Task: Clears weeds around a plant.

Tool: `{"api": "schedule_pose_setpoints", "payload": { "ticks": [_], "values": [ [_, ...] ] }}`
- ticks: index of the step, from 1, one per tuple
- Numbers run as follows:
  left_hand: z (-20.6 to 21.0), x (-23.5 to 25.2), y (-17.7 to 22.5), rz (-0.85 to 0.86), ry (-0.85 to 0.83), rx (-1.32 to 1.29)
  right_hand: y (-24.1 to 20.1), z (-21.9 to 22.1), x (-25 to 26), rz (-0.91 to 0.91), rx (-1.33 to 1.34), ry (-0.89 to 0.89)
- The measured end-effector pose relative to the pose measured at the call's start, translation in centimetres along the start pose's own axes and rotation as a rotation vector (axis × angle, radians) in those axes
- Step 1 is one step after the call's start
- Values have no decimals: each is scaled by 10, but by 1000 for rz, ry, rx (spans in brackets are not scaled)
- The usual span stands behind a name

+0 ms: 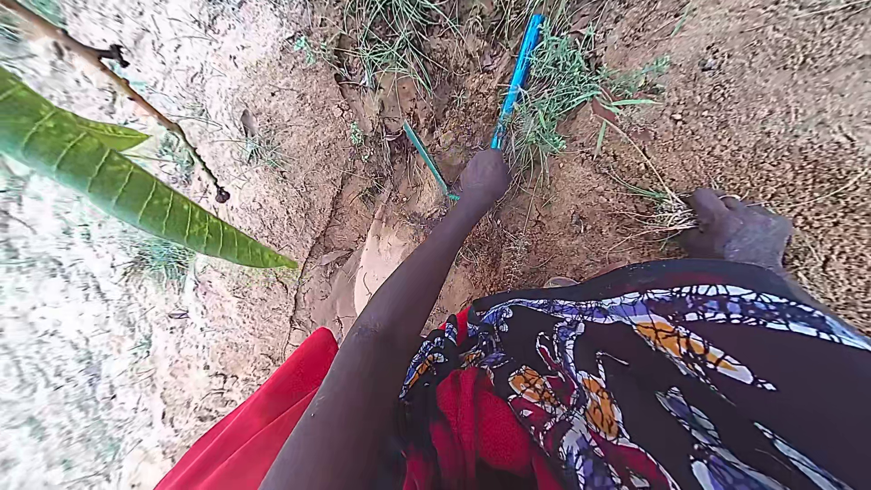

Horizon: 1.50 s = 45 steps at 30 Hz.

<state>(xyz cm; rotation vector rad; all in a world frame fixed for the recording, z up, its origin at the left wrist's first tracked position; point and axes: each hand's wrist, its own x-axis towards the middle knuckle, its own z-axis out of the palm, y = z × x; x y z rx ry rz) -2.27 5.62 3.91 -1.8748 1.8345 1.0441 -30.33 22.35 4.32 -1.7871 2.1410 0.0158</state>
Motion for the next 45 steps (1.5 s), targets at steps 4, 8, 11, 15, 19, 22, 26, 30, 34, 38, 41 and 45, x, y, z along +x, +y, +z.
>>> {"api": "schedule_pose_setpoints", "payload": {
  "ticks": [4,8,11,15,19,22,26,30,34,38,41,45],
  "values": [
    [25,-20,-28,-46,154,-319,-2,-2,-1,33,55,24],
    [41,-23,-63,-116,320,-685,-5,-10,5,200,313,136],
    [31,-28,-71,-79,363,-844,-15,-25,15,381,704,281],
    [-5,-65,-47,32,268,-1132,-42,-48,26,365,989,269],
    [5,-85,-16,206,74,-1208,-97,-49,36,294,1108,86],
    [27,-102,-1,292,-128,-1058,-135,-42,31,299,1166,-118],
    [46,-100,-2,274,-255,-1071,-147,-27,22,276,1255,-422],
    [53,-100,-13,249,-259,-1087,-161,-31,0,377,1411,-505],
    [69,-100,-10,237,-139,-1268,-159,-25,-4,250,1400,-553],
    [62,-97,-11,245,-43,-1291,-134,-27,16,-70,1204,-679],
    [28,-92,-20,164,-20,-1322,-110,-39,39,-62,909,-368],
    [-27,-79,-64,71,-18,-1399,-86,-45,83,66,285,-23]
  ]
}}
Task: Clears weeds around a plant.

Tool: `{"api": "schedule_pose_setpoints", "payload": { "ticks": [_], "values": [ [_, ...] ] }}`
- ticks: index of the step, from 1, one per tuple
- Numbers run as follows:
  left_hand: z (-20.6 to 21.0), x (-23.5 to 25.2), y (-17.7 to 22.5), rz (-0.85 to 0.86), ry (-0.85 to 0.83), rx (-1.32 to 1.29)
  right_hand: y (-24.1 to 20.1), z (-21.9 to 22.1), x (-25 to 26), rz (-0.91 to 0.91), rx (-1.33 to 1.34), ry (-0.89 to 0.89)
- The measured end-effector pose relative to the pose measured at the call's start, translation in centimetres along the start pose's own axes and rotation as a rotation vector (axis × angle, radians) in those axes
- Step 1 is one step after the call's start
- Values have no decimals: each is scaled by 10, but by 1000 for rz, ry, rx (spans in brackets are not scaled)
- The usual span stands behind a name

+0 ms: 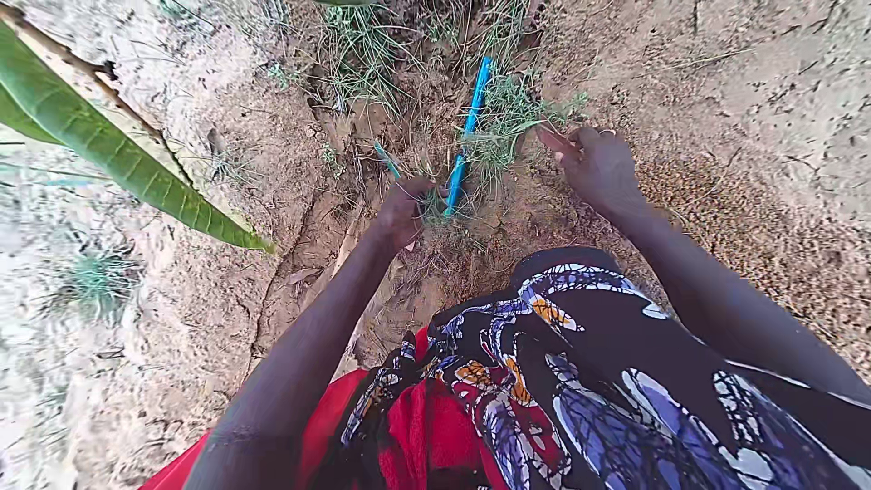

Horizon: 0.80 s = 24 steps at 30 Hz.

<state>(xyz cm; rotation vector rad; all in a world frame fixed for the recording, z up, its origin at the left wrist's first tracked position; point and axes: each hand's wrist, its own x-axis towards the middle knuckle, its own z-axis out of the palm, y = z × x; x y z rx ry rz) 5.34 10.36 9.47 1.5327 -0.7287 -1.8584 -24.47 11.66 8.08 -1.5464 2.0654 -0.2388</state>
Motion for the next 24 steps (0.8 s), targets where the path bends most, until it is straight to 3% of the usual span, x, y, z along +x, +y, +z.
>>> {"api": "schedule_pose_setpoints", "payload": {
  "ticks": [2,6,10,16,19,24],
  "values": [
    [-25,-19,25,-78,-20,6,10,6,22,5,-154,-1],
    [-67,-85,56,-205,135,100,12,7,31,-36,-236,-35],
    [-105,-138,52,-140,180,60,12,-35,-1,78,-209,-32],
    [-112,-139,31,-59,-67,-235,67,-113,-52,273,-356,345],
    [-115,-136,31,-47,-75,-273,70,-95,-67,124,-209,348],
    [-120,-134,32,-48,-21,-275,93,-15,-52,-270,-161,-19]
  ]
}}
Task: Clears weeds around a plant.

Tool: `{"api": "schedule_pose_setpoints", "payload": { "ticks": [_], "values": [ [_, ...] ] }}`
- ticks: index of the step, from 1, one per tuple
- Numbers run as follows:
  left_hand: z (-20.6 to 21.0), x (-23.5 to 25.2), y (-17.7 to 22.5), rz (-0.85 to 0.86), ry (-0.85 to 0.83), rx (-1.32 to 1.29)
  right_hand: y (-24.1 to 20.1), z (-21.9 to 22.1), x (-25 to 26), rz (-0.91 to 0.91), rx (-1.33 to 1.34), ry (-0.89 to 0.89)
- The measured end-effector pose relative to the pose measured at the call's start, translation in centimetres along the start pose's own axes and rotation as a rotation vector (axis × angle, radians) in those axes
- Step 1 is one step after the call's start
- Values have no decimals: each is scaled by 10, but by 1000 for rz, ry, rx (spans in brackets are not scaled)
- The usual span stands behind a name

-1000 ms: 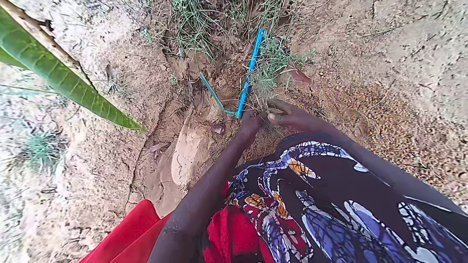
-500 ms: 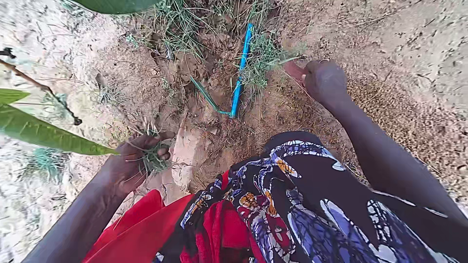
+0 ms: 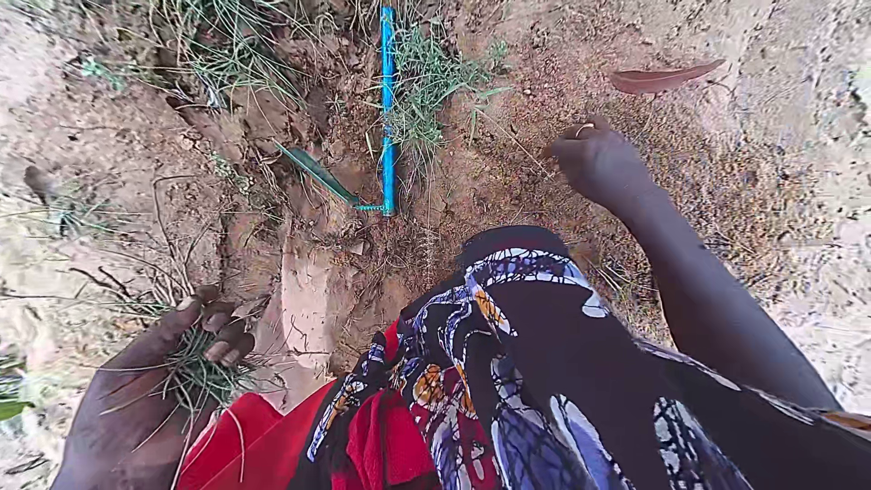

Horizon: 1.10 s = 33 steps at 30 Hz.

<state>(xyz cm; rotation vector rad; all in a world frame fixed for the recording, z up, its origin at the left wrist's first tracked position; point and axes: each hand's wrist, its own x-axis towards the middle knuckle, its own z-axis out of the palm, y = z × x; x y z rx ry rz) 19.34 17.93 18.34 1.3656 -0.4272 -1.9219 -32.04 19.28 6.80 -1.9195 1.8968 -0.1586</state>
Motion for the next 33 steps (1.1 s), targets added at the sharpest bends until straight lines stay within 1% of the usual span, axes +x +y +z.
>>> {"api": "schedule_pose_setpoints", "payload": {
  "ticks": [2,4,7,9,12,15,19,21,22,25,28,30,33],
  "values": [
    [3,-1,0,-16,41,49,-2,18,-1,-68,21,-88],
    [6,-3,-2,-54,48,115,-7,23,-2,-46,1,-180],
    [14,-4,-4,-90,23,141,-7,15,-3,-30,111,-220],
    [15,-3,-3,-108,-29,143,-1,9,-1,-22,163,-225],
    [15,-2,0,-119,-53,150,0,6,7,-26,12,-264],
    [16,-2,0,-121,-34,157,-6,12,10,-61,-125,-272],
    [17,-3,-3,-113,-8,196,-14,13,11,-78,-30,-200],
    [17,-3,-4,-109,-2,204,-13,22,11,-159,-2,-124],
    [17,-3,-5,-105,1,196,-13,26,13,-184,-2,-114],
    [17,-3,-5,-99,14,204,-12,37,19,-297,-26,-105],
    [17,-3,-5,-111,15,207,-8,34,18,-355,-61,-123],
    [15,-3,-4,-111,-4,210,-6,31,17,-375,-82,-126],
    [16,-4,-5,-103,-25,228,-3,29,21,-375,-36,-123]
  ]
}}
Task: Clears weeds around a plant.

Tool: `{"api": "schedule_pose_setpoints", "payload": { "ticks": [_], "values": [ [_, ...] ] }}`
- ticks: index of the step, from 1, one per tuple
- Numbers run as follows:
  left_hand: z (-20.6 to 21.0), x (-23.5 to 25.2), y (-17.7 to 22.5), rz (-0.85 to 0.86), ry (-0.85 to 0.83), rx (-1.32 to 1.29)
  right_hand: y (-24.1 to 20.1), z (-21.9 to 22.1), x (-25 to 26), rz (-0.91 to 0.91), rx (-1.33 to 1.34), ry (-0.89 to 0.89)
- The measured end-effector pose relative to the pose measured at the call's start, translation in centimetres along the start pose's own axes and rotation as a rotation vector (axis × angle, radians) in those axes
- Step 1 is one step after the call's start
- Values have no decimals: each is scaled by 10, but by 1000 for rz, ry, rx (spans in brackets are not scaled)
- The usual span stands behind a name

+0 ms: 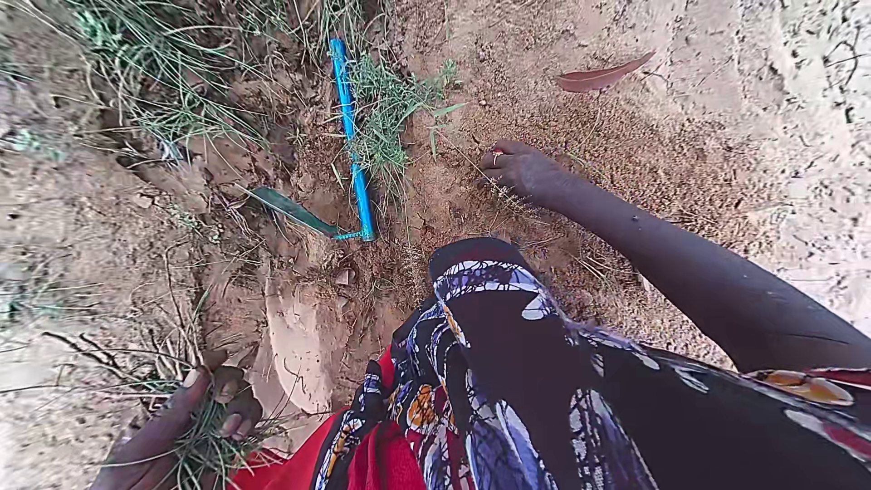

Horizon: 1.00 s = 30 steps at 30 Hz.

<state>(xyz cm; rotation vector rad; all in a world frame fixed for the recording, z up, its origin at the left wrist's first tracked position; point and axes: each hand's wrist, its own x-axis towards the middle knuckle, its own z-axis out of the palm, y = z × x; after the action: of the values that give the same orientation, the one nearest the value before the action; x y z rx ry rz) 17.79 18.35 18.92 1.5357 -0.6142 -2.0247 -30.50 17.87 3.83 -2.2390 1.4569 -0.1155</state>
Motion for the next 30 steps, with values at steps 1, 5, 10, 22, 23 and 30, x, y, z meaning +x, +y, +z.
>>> {"api": "schedule_pose_setpoints", "payload": {
  "ticks": [1,5,10,22,23,30],
  "values": [
    [1,0,0,4,5,9,2,0,3,9,58,25],
    [4,1,-2,16,39,7,4,4,21,3,313,228],
    [6,3,-4,7,87,0,-20,11,41,42,429,332],
    [10,3,0,18,59,26,-64,20,3,440,562,562],
    [8,2,0,15,34,26,-74,24,-12,458,485,585],
    [9,0,4,21,-130,0,-59,17,-66,883,-9,342]
  ]
}}
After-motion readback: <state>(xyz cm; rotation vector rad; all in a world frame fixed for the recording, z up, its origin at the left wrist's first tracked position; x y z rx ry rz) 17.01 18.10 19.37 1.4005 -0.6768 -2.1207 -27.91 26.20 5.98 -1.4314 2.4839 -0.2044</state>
